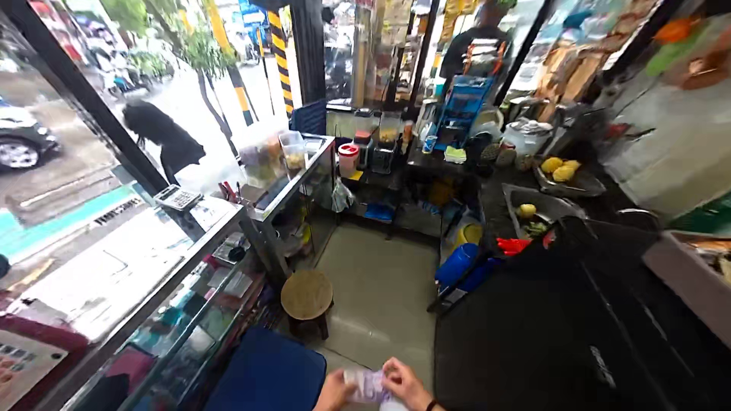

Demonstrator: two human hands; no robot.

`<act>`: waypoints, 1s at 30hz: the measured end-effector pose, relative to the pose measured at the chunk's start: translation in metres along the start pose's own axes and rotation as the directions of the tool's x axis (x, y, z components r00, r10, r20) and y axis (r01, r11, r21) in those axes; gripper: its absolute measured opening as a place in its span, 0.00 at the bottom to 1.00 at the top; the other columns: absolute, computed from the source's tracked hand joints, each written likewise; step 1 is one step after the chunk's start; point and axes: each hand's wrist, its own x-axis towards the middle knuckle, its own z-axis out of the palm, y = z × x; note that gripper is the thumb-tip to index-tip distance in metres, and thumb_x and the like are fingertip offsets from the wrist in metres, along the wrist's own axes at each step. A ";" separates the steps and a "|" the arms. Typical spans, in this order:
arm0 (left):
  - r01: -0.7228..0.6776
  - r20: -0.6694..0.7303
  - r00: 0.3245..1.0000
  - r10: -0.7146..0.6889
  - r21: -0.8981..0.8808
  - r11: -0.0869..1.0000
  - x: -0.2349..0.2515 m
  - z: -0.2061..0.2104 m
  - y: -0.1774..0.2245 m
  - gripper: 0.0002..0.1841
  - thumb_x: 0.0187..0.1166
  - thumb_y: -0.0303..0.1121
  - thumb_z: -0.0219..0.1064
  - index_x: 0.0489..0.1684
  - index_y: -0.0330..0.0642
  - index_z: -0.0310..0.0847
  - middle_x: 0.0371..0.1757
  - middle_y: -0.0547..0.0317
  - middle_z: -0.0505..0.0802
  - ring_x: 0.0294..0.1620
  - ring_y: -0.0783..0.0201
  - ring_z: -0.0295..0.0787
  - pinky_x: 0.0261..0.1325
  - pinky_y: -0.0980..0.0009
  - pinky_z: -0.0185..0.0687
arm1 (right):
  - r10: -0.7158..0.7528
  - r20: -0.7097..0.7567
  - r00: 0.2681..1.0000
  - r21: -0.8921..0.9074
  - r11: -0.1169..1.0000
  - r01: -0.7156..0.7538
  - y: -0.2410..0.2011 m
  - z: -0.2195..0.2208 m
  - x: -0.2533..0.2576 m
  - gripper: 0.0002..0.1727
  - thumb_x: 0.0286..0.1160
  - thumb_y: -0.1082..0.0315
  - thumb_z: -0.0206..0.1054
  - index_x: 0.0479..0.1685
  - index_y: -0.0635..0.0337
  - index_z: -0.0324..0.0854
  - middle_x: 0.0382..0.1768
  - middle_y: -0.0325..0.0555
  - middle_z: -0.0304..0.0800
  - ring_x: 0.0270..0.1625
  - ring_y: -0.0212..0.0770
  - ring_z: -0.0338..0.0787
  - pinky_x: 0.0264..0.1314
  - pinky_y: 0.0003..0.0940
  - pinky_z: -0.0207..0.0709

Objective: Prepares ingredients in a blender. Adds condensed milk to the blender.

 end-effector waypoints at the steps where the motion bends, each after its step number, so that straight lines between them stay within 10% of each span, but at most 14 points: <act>1: -0.020 0.046 0.999 0.018 0.053 0.998 0.031 0.005 0.039 0.24 0.77 0.29 0.71 0.72 0.34 0.76 0.51 0.39 0.93 0.45 0.49 0.94 0.51 0.50 0.91 | 0.037 -0.040 0.999 0.018 0.999 -0.036 -0.010 -0.029 0.020 0.23 0.80 0.68 0.71 0.69 0.69 0.75 0.40 0.57 0.94 0.41 0.48 0.95 0.52 0.48 0.88; 4: -0.157 0.160 0.979 0.130 0.166 0.974 0.131 0.015 0.134 0.33 0.79 0.23 0.63 0.87 0.44 0.59 0.49 0.37 0.93 0.36 0.48 0.96 0.43 0.50 0.94 | 0.147 -0.162 0.976 0.149 0.981 -0.123 -0.024 -0.106 0.090 0.23 0.82 0.70 0.68 0.73 0.67 0.70 0.43 0.56 0.94 0.38 0.46 0.94 0.43 0.44 0.88; 6: -0.221 0.158 0.970 0.182 0.285 0.933 0.201 0.012 0.165 0.28 0.79 0.22 0.62 0.81 0.43 0.68 0.52 0.40 0.93 0.36 0.50 0.96 0.44 0.50 0.94 | 0.261 -0.190 0.947 0.137 0.962 -0.237 -0.017 -0.151 0.147 0.22 0.85 0.68 0.66 0.74 0.67 0.71 0.48 0.59 0.93 0.42 0.49 0.94 0.46 0.47 0.86; 11: 0.008 -0.239 0.969 0.064 0.290 0.957 0.372 -0.024 0.174 0.14 0.79 0.24 0.64 0.61 0.34 0.85 0.57 0.42 0.93 0.46 0.50 0.95 0.55 0.50 0.92 | 0.362 0.029 0.932 -0.481 0.822 -0.305 0.015 -0.265 0.332 0.30 0.83 0.50 0.68 0.74 0.65 0.78 0.60 0.65 0.92 0.66 0.62 0.90 0.76 0.63 0.76; 19: 0.113 -0.716 0.608 0.344 0.507 0.854 0.510 -0.190 0.300 0.37 0.76 0.35 0.70 0.86 0.31 0.63 0.83 0.26 0.69 0.84 0.32 0.67 0.83 0.38 0.64 | 0.301 0.174 0.938 -0.686 0.721 -0.104 -0.151 -0.386 0.590 0.30 0.86 0.45 0.63 0.75 0.57 0.79 0.63 0.62 0.90 0.69 0.61 0.88 0.77 0.64 0.74; 24: 0.504 -0.841 0.425 0.335 0.528 0.684 0.598 -0.284 0.340 0.33 0.84 0.51 0.58 0.80 0.33 0.71 0.77 0.31 0.80 0.80 0.34 0.74 0.80 0.37 0.67 | 0.188 0.265 0.946 -0.780 0.619 0.095 -0.233 -0.411 0.745 0.26 0.88 0.51 0.61 0.77 0.57 0.78 0.60 0.60 0.92 0.65 0.60 0.91 0.73 0.64 0.78; 28: 0.439 -0.832 0.226 0.508 0.552 0.709 0.668 -0.347 0.345 0.40 0.79 0.53 0.58 0.89 0.38 0.61 0.89 0.43 0.67 0.92 0.41 0.55 0.91 0.42 0.46 | 0.044 0.237 0.970 -0.746 0.648 0.153 -0.304 -0.417 0.831 0.22 0.89 0.56 0.61 0.73 0.58 0.81 0.58 0.58 0.93 0.62 0.57 0.92 0.72 0.60 0.80; 30: 0.477 -0.819 0.211 0.533 0.563 0.675 0.685 -0.369 0.346 0.36 0.81 0.55 0.53 0.86 0.44 0.68 0.86 0.41 0.73 0.87 0.36 0.63 0.85 0.36 0.54 | -0.005 0.249 0.969 -0.691 0.700 0.181 -0.343 -0.421 0.863 0.21 0.89 0.58 0.61 0.71 0.59 0.83 0.56 0.57 0.94 0.60 0.54 0.93 0.71 0.56 0.81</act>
